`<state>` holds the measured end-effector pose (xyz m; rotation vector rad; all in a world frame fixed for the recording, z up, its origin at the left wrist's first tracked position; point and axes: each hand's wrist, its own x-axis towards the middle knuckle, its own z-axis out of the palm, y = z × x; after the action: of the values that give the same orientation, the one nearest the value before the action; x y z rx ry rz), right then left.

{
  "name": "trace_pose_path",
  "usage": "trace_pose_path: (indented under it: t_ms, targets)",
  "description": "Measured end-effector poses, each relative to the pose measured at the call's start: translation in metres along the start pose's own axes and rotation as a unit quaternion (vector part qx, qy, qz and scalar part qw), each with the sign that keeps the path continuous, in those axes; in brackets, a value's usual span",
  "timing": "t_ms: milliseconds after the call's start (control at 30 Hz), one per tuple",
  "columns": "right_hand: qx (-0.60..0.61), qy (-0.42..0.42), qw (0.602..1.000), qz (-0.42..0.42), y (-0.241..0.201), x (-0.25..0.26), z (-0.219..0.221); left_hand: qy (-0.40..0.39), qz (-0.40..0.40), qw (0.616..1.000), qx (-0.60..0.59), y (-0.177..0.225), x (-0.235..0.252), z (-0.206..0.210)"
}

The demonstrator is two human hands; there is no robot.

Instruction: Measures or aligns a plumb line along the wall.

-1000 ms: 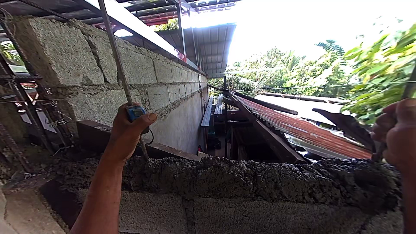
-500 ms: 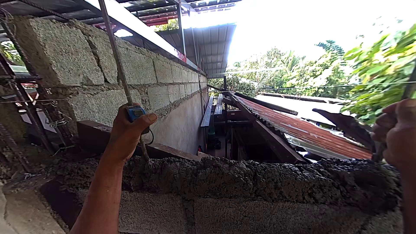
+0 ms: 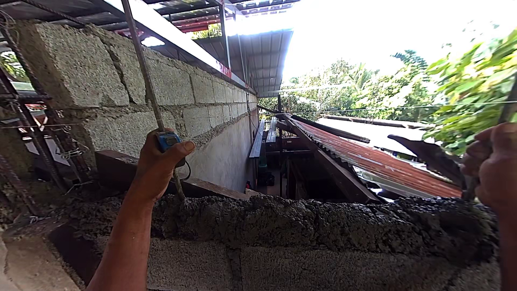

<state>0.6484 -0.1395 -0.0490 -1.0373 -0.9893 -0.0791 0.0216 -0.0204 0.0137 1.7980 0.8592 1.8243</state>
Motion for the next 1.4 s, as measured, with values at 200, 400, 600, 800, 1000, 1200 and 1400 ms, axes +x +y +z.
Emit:
trace_pose_path:
  t_ms: [200,400,600,800,1000,1200,1400]
  targets:
    - [0.000,0.006,1.000,0.008,0.0002,0.0010,0.0006,-0.003,0.002,1.000,0.001,-0.0016,0.0006,-0.0008]
    - [0.000,0.004,1.000,0.005,-0.0021,-0.0003,0.0013,-0.004,0.005,1.000,-0.002,-0.0009,0.0004,-0.0002]
    - [-0.005,0.003,1.000,0.003,-0.0003,-0.0002,0.0003,-0.002,0.004,1.000,0.001,-0.0013,0.0005,-0.0001]
    - [-0.003,0.005,1.000,0.005,-0.0014,-0.0002,0.0011,-0.003,0.004,1.000,0.001,-0.0008,0.0006,-0.0005]
    - [-0.004,0.004,1.000,0.002,0.0011,0.0013,-0.0002,-0.003,0.005,1.000,-0.001,-0.0007,0.0002,-0.0002]
    - [-0.004,0.001,1.000,0.003,0.0017,0.0012,-0.0011,-0.003,0.005,1.000,-0.001,-0.0017,0.0010,-0.0008]
    - [-0.009,-0.002,1.000,0.000,0.0016,0.0009,-0.0013,-0.002,0.008,1.000,-0.003,-0.0020,0.0008,-0.0003]
